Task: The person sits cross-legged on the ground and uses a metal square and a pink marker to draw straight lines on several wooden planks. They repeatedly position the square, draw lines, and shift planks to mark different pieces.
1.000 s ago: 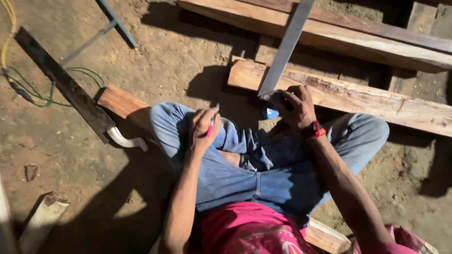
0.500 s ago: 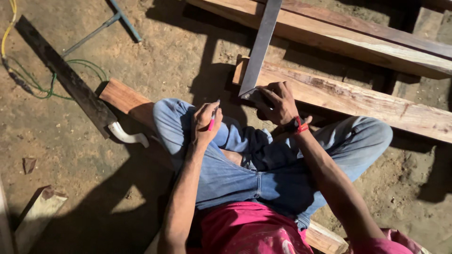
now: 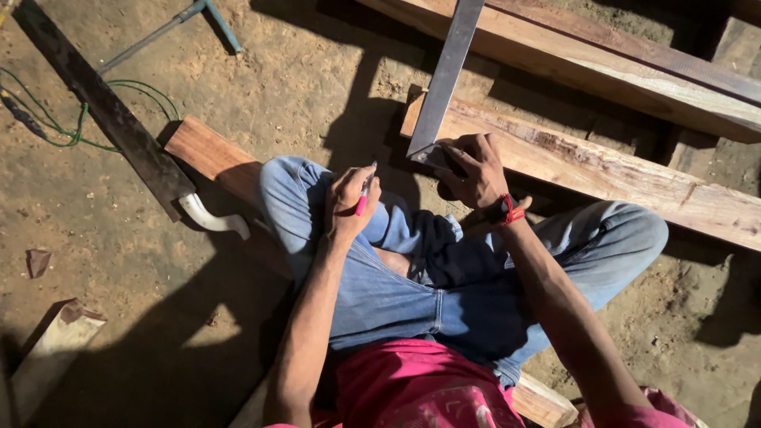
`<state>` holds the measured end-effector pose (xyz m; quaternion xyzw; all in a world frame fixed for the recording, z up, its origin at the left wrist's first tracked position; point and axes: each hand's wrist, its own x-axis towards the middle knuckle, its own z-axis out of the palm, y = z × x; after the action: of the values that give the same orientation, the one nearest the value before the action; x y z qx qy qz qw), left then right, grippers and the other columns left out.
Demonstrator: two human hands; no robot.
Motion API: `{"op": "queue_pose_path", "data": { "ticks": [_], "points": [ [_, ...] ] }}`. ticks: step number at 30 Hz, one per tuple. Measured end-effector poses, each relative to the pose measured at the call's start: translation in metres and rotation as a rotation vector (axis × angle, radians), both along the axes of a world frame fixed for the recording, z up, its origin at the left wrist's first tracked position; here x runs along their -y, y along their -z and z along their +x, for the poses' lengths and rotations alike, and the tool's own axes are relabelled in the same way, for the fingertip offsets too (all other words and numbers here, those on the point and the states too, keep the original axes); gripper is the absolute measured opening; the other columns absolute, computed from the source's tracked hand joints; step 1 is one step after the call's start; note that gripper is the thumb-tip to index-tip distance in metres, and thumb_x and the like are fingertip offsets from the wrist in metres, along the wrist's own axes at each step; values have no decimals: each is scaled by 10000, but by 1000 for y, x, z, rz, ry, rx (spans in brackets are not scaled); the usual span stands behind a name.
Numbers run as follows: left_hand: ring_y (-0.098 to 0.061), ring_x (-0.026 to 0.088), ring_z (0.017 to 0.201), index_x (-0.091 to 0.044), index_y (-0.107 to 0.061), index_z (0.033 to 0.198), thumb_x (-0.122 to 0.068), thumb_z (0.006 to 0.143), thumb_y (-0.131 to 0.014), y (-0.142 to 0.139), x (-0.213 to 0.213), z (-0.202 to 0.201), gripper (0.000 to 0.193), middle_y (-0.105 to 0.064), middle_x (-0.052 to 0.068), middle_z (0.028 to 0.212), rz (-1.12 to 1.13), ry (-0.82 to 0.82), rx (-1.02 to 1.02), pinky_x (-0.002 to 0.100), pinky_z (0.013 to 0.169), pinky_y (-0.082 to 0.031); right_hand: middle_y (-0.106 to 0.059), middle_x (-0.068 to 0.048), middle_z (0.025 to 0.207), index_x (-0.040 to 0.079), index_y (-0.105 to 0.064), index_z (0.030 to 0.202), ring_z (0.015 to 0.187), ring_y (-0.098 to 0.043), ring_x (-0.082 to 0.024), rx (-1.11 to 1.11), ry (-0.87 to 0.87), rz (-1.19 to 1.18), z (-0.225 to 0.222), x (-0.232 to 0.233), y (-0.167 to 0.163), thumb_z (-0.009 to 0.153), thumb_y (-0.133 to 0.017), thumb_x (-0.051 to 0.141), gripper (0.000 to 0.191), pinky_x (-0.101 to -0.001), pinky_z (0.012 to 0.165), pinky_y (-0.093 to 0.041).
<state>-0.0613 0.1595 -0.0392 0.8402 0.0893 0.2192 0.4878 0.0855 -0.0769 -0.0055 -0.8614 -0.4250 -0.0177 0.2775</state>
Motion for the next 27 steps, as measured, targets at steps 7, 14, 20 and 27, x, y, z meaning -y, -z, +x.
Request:
{"op": "queue_pose_path", "data": {
  "ticks": [7, 14, 20, 27],
  "points": [
    [-706, 331, 892, 17, -680, 1108, -36, 915, -708, -3, 0, -1, 202, -710, 173, 978, -1, 1, 14, 389, 781, -568, -607, -137, 1154, 59, -728, 1286, 1043, -536, -345, -33, -33, -10, 2, -1, -8, 779, -851, 192, 538, -443, 912, -496],
    [-710, 332, 907, 20, -683, 1133, -36, 919, -703, -8, -2, -2, 223, -712, 176, 989, 7, 25, 8, 387, 793, -570, -603, -131, 1170, 64, -726, 1291, 1062, -538, -336, -33, -15, -7, -1, -3, -13, 800, -864, 186, 525, -439, 930, -496],
    [-710, 317, 911, 11, -684, 1136, -41, 924, -703, -1, -2, -3, 219, -718, 167, 994, 19, 15, 10, 387, 798, -569, -638, -84, 1208, 87, -751, 1231, 1064, -551, -318, -21, -51, -63, 4, -6, -27, 787, -841, 223, 473, -436, 953, -464],
    [-708, 232, 835, 0, -698, 1185, -53, 968, -696, -14, 1, 39, 224, -717, 142, 939, -241, -2, 14, 323, 758, -561, -654, -82, 1183, 91, -778, 1183, 1064, -567, -336, 109, -119, -103, 17, -2, -21, 784, -831, 365, 487, -505, 1052, -412]
  ]
}}
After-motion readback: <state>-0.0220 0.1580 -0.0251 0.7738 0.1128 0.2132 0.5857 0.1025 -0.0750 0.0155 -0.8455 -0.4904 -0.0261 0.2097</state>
